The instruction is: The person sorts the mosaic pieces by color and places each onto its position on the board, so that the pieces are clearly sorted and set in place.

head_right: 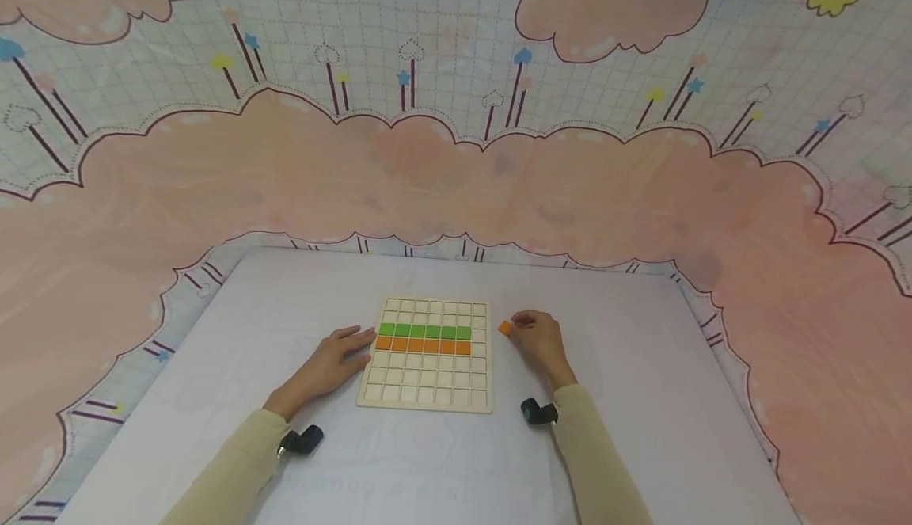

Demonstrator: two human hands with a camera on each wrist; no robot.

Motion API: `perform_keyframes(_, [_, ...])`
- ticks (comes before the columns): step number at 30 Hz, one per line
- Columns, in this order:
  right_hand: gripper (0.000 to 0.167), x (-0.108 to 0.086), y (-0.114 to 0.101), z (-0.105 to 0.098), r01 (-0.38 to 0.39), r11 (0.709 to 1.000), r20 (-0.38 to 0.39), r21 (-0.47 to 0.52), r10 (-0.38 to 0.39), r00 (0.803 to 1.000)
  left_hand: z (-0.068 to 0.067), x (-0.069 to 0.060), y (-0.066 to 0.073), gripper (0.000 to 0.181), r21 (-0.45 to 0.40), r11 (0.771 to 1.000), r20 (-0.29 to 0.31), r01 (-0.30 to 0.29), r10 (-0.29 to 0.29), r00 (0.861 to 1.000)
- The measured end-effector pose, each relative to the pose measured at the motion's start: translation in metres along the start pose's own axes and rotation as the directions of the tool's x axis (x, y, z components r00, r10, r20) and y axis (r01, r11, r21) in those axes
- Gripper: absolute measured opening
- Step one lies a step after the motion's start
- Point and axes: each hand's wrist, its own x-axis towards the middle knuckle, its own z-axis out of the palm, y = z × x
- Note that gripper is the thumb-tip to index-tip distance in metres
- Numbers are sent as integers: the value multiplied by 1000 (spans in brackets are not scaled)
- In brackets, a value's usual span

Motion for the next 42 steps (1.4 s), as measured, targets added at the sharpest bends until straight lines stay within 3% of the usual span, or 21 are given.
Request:
perform_keyframes(9, [26,-1,-4,1,-56,998,14,-39,56,998,-1,1,0,51,-3,1000,-12,-19,19,1000])
perform_keyframes(18, [23,-5,-14,-3,-30,998,29,-63,32,999,-1,3,-2,51,-2,1000,-26,-20,20,999])
perform_keyframes(29, [19,-5,-6,1,-9,998,25,-56,10,1000,-1,0,-1,51,-19,1000,-9,-11,11,1000])
perform_keyframes(36, [20,-7,-3,4,51,998,1,-45,-51,999,-1,-1,0,51,-4,1000,-17,-8,8,1000])
perform_keyframes(42, [20,-9,-1,5,24,999,5,-39,-23,1000,-2,-1,2,51,-17,1000,-14,2,-2,1000])
